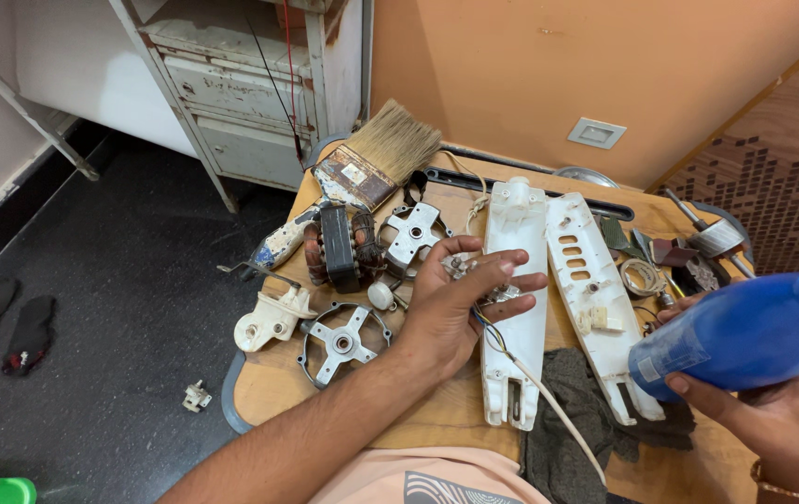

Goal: The person disassembles a white plastic appliance housing to access the internal wiring and components. They use a screwdriver to remove screws, apply a liquid from a blue bottle to a small component, and wipe down the internal parts with a grey cloth.

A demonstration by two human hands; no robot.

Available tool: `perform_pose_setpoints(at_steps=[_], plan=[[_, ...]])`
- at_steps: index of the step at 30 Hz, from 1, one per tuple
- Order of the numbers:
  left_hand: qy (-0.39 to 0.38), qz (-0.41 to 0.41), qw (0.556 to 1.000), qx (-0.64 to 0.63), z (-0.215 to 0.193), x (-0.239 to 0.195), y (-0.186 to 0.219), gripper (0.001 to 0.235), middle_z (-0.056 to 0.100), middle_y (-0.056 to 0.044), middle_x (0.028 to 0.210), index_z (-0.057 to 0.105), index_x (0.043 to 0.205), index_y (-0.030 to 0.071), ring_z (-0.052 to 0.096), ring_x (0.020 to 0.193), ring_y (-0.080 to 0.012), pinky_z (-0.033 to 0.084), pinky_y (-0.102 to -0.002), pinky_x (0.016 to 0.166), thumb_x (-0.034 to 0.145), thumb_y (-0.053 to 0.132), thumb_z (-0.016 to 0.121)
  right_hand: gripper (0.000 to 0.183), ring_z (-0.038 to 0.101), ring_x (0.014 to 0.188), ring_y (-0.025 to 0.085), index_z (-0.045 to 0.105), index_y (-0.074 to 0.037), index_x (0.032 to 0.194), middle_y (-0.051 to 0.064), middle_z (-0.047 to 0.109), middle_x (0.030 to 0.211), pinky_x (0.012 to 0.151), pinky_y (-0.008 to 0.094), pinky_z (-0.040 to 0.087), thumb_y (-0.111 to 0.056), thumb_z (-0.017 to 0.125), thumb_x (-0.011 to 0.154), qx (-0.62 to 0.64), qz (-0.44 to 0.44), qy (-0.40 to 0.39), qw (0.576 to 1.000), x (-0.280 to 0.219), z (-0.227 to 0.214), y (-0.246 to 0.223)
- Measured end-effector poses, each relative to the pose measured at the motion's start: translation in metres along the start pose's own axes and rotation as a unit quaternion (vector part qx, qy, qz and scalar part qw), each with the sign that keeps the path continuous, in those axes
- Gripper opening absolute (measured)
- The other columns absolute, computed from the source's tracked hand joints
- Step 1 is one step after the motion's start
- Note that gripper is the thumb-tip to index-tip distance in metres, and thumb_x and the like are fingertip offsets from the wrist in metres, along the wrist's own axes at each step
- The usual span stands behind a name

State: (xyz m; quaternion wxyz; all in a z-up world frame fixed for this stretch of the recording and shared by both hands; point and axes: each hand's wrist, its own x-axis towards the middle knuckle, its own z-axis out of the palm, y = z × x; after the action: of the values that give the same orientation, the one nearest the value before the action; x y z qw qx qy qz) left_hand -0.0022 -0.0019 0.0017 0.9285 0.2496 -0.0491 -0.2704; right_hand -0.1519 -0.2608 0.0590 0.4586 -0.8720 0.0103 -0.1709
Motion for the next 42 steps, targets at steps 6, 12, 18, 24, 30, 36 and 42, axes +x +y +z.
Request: perform_pose_setpoints(at_steps=[6,12,18,24,30,36,42], plan=[[0.017,0.009,0.998,0.065,0.0002,-0.0005,-0.0009,0.066,0.065,-0.027,0.119,0.027,0.131,0.01,0.073,0.095,-0.0388,0.065,-0.041,0.078,0.082,-0.004,0.068,0.062,0.072,0.112,0.028,0.056,0.003,0.128,0.018,0.072,0.118,0.094,0.043,0.062,-0.002,0.08,0.071,-0.018,-0.017,0.016,1.0,-0.0015,0.0033,-0.0013],[0.022,-0.009,0.999,0.023,-0.0004,0.0004,0.0007,0.056,0.066,-0.028,0.118,0.032,0.13,0.005,0.074,0.096,-0.0411,0.067,-0.042,0.076,0.088,0.003,0.069,0.058,0.074,0.11,0.028,0.058,0.003,0.125,0.018,0.073,0.117,0.091,0.043,0.058,-0.001,0.08,0.072,-0.033,0.002,-0.005,0.999,0.0004,-0.0011,0.0003],[0.007,-0.009,0.999,0.031,0.0005,-0.0006,0.0029,0.052,0.066,-0.028,0.119,0.034,0.134,0.004,0.073,0.097,-0.0436,0.066,-0.043,0.073,0.093,0.005,0.065,0.056,0.074,0.109,0.027,0.059,0.003,0.126,0.018,0.073,0.118,0.091,0.042,0.058,-0.001,0.08,0.074,-0.022,-0.018,-0.007,1.0,-0.0008,-0.0017,0.0021],[-0.003,-0.022,1.0,0.022,0.0007,0.0007,0.0075,0.042,0.066,-0.029,0.118,0.036,0.132,0.001,0.073,0.096,-0.046,0.066,-0.045,0.07,0.096,0.009,0.055,0.058,0.074,0.11,0.027,0.058,0.003,0.126,0.018,0.073,0.119,0.091,0.041,0.058,-0.001,0.08,0.073,-0.017,-0.015,-0.013,1.0,-0.0002,-0.0027,0.0023],[-0.023,-0.01,1.0,0.001,-0.0015,-0.0001,0.0061,0.04,0.064,-0.03,0.119,0.038,0.133,-0.004,0.072,0.098,-0.0472,0.066,-0.048,0.074,0.103,0.017,0.054,0.057,0.074,0.11,0.028,0.058,0.003,0.128,0.019,0.073,0.118,0.093,0.042,0.063,0.0,0.079,0.075,0.0,-0.009,-0.02,1.0,-0.0005,-0.0028,0.0046],[-0.035,-0.008,0.999,-0.019,-0.0046,0.0001,0.0065,0.042,0.065,-0.032,0.119,0.039,0.133,-0.001,0.072,0.097,-0.0481,0.066,-0.051,0.074,0.099,0.021,0.052,0.059,0.074,0.111,0.027,0.058,0.003,0.129,0.019,0.073,0.119,0.091,0.042,0.058,0.001,0.079,0.074,-0.007,0.01,-0.019,1.0,-0.0014,-0.0035,0.0045],[-0.031,-0.013,0.999,0.002,-0.0047,-0.0003,0.0028,0.047,0.062,-0.029,0.124,0.037,0.135,0.001,0.07,0.104,-0.0458,0.065,-0.05,0.082,0.096,0.007,0.061,0.059,0.073,0.112,0.028,0.057,0.003,0.129,0.019,0.072,0.12,0.094,0.042,0.062,0.0,0.079,0.074,-0.008,-0.011,-0.017,1.0,-0.0005,-0.0035,0.0062]])
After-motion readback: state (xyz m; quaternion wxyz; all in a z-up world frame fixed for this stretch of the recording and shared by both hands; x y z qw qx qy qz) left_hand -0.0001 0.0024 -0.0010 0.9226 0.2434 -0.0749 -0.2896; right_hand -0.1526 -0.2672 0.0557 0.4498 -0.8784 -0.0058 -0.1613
